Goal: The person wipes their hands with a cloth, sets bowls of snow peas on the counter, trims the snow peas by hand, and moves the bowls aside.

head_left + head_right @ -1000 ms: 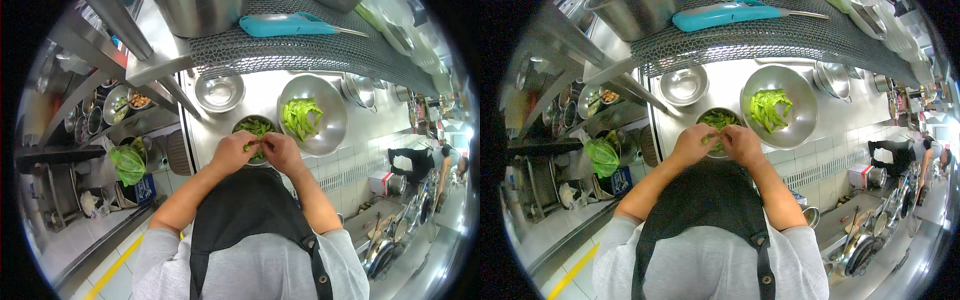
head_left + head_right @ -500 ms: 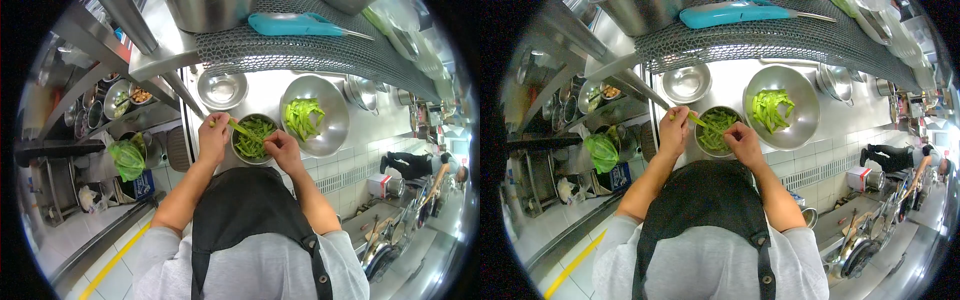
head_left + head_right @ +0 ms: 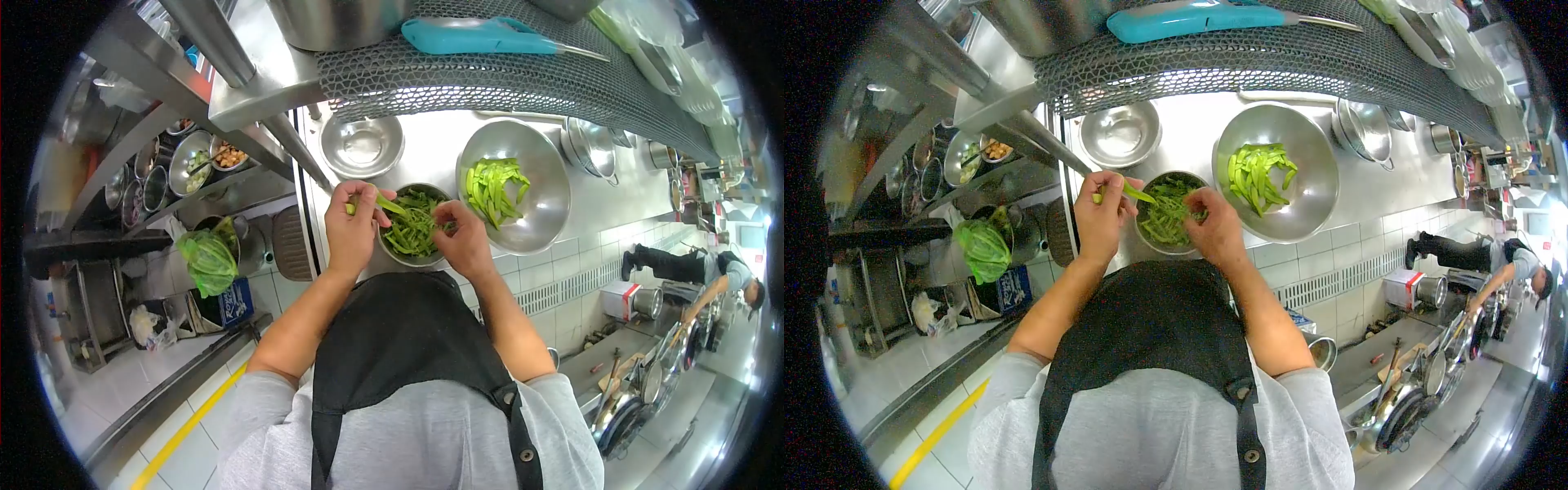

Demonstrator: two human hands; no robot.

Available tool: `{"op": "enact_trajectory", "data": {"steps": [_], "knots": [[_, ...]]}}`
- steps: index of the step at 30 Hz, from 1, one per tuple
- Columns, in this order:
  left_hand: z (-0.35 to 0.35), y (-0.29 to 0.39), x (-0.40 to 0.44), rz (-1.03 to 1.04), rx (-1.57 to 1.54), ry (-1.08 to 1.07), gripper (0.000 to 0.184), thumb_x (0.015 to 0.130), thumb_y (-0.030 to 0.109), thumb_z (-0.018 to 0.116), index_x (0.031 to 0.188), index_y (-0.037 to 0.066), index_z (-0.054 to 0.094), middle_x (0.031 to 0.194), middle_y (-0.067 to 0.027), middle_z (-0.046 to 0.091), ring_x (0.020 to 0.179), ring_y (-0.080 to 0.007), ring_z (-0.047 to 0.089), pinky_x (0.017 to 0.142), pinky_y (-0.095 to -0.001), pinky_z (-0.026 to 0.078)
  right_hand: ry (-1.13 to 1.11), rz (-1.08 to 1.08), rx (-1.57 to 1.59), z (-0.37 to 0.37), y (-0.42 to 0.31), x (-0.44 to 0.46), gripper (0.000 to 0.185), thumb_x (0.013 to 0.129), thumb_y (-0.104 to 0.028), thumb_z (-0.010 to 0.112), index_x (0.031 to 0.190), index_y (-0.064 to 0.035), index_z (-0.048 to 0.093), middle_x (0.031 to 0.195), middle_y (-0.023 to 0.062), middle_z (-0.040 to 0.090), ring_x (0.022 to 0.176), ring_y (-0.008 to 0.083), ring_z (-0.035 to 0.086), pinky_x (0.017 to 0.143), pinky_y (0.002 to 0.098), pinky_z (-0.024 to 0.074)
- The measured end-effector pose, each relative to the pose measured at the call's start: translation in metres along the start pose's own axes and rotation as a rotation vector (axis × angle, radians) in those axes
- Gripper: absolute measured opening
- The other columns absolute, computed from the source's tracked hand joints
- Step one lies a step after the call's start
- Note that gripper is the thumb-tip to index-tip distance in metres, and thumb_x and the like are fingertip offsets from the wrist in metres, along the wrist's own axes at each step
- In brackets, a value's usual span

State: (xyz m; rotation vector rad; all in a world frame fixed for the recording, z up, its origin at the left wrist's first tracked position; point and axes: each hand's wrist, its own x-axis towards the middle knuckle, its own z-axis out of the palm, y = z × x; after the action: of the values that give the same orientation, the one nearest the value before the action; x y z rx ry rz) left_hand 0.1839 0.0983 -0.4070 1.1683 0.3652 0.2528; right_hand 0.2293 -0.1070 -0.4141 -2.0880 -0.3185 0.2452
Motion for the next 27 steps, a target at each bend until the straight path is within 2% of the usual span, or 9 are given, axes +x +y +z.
{"op": "enact_trajectory", "data": {"steps": [4, 7, 10, 13, 16, 20, 23, 26, 27], "knots": [[0.007, -0.010, -0.005, 0.017, 0.008, -0.070, 0.012, 0.109, 0.014, 0.056, 0.112, 0.002, 0.055, 0.105, -0.0150, 0.075, 0.071, -0.0104, 0.064, 0.067, -0.0245, 0.053, -0.088, -0.035, 0.154, 0.009, -0.027, 0.001, 0.020, 0.090, -0.008, 0.072, 0.109, -0.0027, 0.071, 0.083, 0.0062, 0.071, 0.080, 0.0186, 0.070, 0.074, 0.0336, 0.0559], [0.006, -0.016, -0.005, 0.052, 0.031, -0.104, 0.012, 0.109, 0.013, 0.056, 0.112, 0.001, 0.055, 0.106, -0.0147, 0.075, 0.073, -0.0116, 0.066, 0.071, -0.0268, 0.055, -0.113, -0.074, -0.041, 0.010, -0.021, 0.005, 0.019, 0.092, -0.011, 0.071, 0.109, -0.0006, 0.068, 0.082, 0.0080, 0.070, 0.077, 0.0191, 0.070, 0.071, 0.0352, 0.0557], [0.006, -0.010, -0.010, 0.055, 0.024, -0.098, 0.012, 0.109, 0.013, 0.056, 0.112, 0.002, 0.055, 0.107, -0.0146, 0.075, 0.074, -0.0110, 0.065, 0.067, -0.0249, 0.053, -0.064, -0.102, -0.048, 0.012, -0.024, 0.004, 0.016, 0.095, -0.013, 0.068, 0.103, 0.0003, 0.066, 0.089, 0.0194, 0.072, 0.078, 0.0329, 0.071, 0.074, 0.0417, 0.0559], [0.008, 0.001, -0.016, 0.044, -0.020, -0.061, 0.011, 0.109, 0.014, 0.056, 0.113, 0.004, 0.054, 0.108, -0.0147, 0.075, 0.074, -0.0095, 0.065, 0.058, -0.0210, 0.046, -0.046, 0.006, 0.017, 0.019, -0.023, 0.004, 0.015, 0.099, -0.014, 0.065, 0.101, 0.0004, 0.063, 0.082, 0.0141, 0.070, 0.074, 0.0248, 0.070, 0.069, 0.0390, 0.0550], [0.008, 0.004, -0.019, 0.078, -0.037, -0.024, 0.010, 0.109, 0.014, 0.056, 0.113, 0.005, 0.054, 0.109, -0.0148, 0.075, 0.074, -0.0080, 0.064, 0.052, -0.0186, 0.039, -0.148, 0.210, 0.444, 0.030, -0.009, 0.003, 0.014, 0.105, -0.015, 0.058, 0.102, -0.0013, 0.060, 0.080, 0.0034, 0.060, 0.069, 0.0110, 0.060, 0.062, 0.0299, 0.0532], [0.007, 0.006, -0.022, 0.130, -0.017, -0.010, 0.009, 0.109, 0.014, 0.055, 0.113, 0.006, 0.053, 0.111, -0.0148, 0.075, 0.074, -0.0071, 0.063, 0.050, -0.0178, 0.037, -0.166, 0.215, 0.615, 0.030, -0.020, 0.002, 0.013, 0.107, -0.015, 0.056, 0.103, -0.0026, 0.058, 0.083, 0.0015, 0.058, 0.069, 0.0096, 0.057, 0.062, 0.0270, 0.0535], [0.005, 0.007, -0.026, 0.098, -0.023, -0.012, 0.009, 0.109, 0.012, 0.055, 0.113, 0.004, 0.054, 0.111, -0.0153, 0.074, 0.075, -0.0081, 0.063, 0.056, -0.0191, 0.043, -0.139, 0.241, 0.622, 0.030, -0.025, 0.001, 0.013, 0.106, -0.015, 0.056, 0.102, -0.0023, 0.058, 0.083, 0.0019, 0.057, 0.069, 0.0097, 0.055, 0.062, 0.0276, 0.0536], [0.005, 0.007, -0.029, 0.161, 0.049, -0.017, 0.009, 0.109, 0.010, 0.055, 0.112, 0.002, 0.054, 0.111, -0.0165, 0.074, 0.076, -0.0100, 0.064, 0.067, -0.0226, 0.051, -0.104, 0.288, 0.667, 0.031, -0.029, 0.000, 0.013, 0.106, -0.014, 0.055, 0.102, -0.0026, 0.058, 0.083, 0.0022, 0.057, 0.069, 0.0096, 0.054, 0.061, 0.0276, 0.0533], [0.005, 0.006, -0.029, 0.199, 0.058, -0.031, 0.009, 0.109, 0.011, 0.055, 0.113, 0.004, 0.054, 0.112, -0.0161, 0.074, 0.076, -0.0091, 0.063, 0.062, -0.0214, 0.047, -0.104, 0.307, 0.705, 0.031, -0.028, 0.000, 0.012, 0.106, -0.014, 0.055, 0.102, -0.0027, 0.058, 0.083, 0.0023, 0.057, 0.069, 0.0095, 0.053, 0.061, 0.0275, 0.0531]]}}
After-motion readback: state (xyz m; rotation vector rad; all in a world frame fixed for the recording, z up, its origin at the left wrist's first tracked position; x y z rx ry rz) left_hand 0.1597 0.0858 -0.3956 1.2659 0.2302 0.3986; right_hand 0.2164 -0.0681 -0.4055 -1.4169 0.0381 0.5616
